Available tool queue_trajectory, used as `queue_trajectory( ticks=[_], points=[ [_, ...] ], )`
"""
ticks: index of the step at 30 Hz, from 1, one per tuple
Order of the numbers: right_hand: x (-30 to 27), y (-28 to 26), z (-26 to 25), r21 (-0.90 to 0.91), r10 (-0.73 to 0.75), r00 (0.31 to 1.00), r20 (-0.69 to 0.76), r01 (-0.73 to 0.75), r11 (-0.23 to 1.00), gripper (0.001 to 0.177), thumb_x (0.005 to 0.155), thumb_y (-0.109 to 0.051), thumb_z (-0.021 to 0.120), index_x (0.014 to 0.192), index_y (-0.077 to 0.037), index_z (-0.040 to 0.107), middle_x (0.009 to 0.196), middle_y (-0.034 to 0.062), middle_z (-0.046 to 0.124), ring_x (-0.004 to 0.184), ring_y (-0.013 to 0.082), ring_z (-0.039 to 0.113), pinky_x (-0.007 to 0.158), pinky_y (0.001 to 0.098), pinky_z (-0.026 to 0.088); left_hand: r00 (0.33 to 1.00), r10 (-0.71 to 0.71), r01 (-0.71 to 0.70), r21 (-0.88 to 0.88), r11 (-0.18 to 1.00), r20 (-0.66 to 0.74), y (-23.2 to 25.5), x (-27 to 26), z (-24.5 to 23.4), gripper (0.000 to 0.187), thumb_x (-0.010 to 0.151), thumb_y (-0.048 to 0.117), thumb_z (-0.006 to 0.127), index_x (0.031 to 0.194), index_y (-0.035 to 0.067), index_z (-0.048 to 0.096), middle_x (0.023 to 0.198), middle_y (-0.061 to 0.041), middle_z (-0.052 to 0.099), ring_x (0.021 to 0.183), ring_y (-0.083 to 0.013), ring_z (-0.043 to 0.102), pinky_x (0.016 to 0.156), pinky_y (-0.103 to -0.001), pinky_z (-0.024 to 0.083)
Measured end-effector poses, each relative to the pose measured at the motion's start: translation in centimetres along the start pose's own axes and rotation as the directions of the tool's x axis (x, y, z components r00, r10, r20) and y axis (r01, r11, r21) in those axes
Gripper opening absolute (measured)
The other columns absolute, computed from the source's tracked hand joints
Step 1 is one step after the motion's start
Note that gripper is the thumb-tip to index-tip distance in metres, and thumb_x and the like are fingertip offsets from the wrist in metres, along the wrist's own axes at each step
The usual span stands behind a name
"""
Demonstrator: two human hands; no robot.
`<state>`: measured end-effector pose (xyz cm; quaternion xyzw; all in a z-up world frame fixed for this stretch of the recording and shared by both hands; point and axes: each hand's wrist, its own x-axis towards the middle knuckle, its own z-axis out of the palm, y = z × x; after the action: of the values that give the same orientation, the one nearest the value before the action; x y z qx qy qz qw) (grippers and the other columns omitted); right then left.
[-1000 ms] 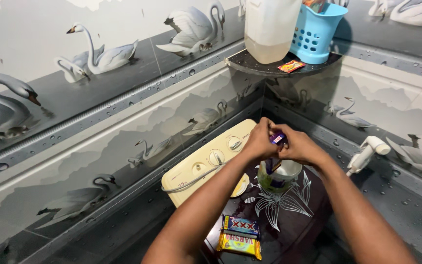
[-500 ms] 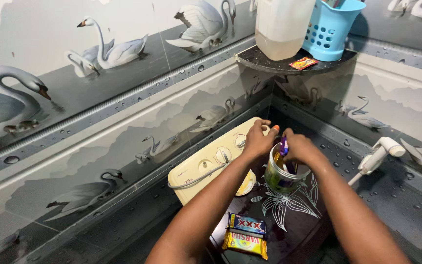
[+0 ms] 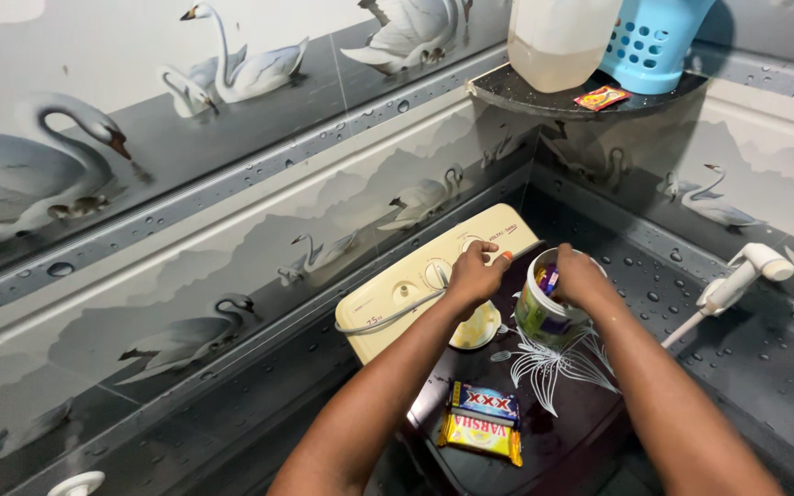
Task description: The person organizes bathroom supplies by placing a blue bottle and a tub of powder into a wall shelf. They then wipe a blue plastic container with a cloth and open a small sachet.
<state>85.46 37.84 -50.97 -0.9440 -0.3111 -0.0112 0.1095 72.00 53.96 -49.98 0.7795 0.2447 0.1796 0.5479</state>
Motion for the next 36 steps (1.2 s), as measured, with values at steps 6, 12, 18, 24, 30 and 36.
queue_trajectory(
  ticks=[6, 12, 18, 24, 30, 36],
  points=[
    [-4.9, -6.6, -2.5, 0.095, -0.178, 0.971, -0.160, 0.194, 0.976, 0.024, 0.091, -0.025, 0.071, 0.112, -0.015, 0.074, 0.111, 0.0117, 0.077, 0.100, 0.0341, 0.073, 0.086, 0.0464, 0.057, 0.998, 0.009, -0.007, 0.041, 0.999, -0.064, -2.5, -0.3, -0.9, 0.046, 0.086, 0.035, 0.075, 0.123, 0.009, 0.065, 0.124, -0.018, 0.068, 0.109, -0.0310, 0.068, 0.090, -0.041, 0.055],
    [-9.7, -10.2, 5.6, 0.171, -0.407, 0.719, 0.564, 0.380, 0.909, 0.090, 0.063, -0.048, 0.094, 0.136, -0.012, 0.055, 0.116, 0.0178, 0.070, 0.109, 0.0342, 0.068, 0.093, 0.0432, 0.054, 0.997, 0.075, -0.069, 0.199, 0.978, -0.024, -8.9, -0.7, -2.6, 0.045, 0.080, 0.022, 0.076, 0.123, 0.010, 0.067, 0.108, -0.014, 0.073, 0.103, -0.0296, 0.071, 0.091, -0.039, 0.054],
    [-9.2, -8.7, 12.4, 0.260, -0.482, 0.636, 0.603, 0.414, 0.872, 0.084, 0.054, -0.047, 0.092, 0.126, -0.010, 0.067, 0.111, 0.0137, 0.077, 0.104, 0.0298, 0.075, 0.089, 0.0395, 0.057, 0.968, -0.045, -0.049, 0.361, 0.931, 0.248, -15.3, -2.0, -4.3, 0.054, 0.071, 0.027, 0.084, 0.120, 0.011, 0.065, 0.097, -0.015, 0.075, 0.095, -0.0311, 0.074, 0.087, -0.041, 0.058],
    [-7.5, -5.6, 6.7, 0.312, -0.407, 0.896, 0.177, 0.341, 0.887, 0.083, 0.058, -0.037, 0.094, 0.128, -0.007, 0.061, 0.113, 0.0177, 0.073, 0.104, 0.0309, 0.071, 0.089, 0.0394, 0.056, 0.921, 0.051, -0.294, 0.603, 0.741, 0.386, -21.0, -3.4, -1.4, 0.031, 0.070, 0.016, 0.076, 0.100, 0.009, 0.078, 0.100, -0.021, 0.074, 0.099, -0.0381, 0.071, 0.089, -0.047, 0.056],
    [-7.4, -4.1, -1.6, 0.487, -0.129, 0.975, -0.179, 0.202, 0.850, 0.083, 0.063, -0.037, 0.092, 0.130, -0.002, 0.058, 0.100, 0.0158, 0.071, 0.093, 0.0257, 0.069, 0.084, 0.0378, 0.055, 0.645, 0.202, -0.624, 0.354, 0.697, 0.737, -17.0, -11.4, 3.2, 0.073, 0.046, 0.050, 0.096, 0.104, 0.010, 0.076, 0.104, -0.019, 0.072, 0.095, -0.0394, 0.069, 0.082, -0.051, 0.056],
    [-8.7, -1.4, -5.4, 0.610, 0.077, 0.932, -0.355, 0.168, 0.775, 0.074, 0.068, -0.036, 0.091, 0.126, -0.001, 0.062, 0.104, 0.0103, 0.074, 0.097, 0.0216, 0.071, 0.088, 0.0335, 0.055, 0.692, 0.124, -0.689, 0.601, 0.405, 0.711, -15.7, -12.6, 5.8, 0.048, 0.059, 0.038, 0.089, 0.096, 0.008, 0.081, 0.099, -0.018, 0.078, 0.093, -0.0370, 0.076, 0.082, -0.046, 0.062]
  ],
)
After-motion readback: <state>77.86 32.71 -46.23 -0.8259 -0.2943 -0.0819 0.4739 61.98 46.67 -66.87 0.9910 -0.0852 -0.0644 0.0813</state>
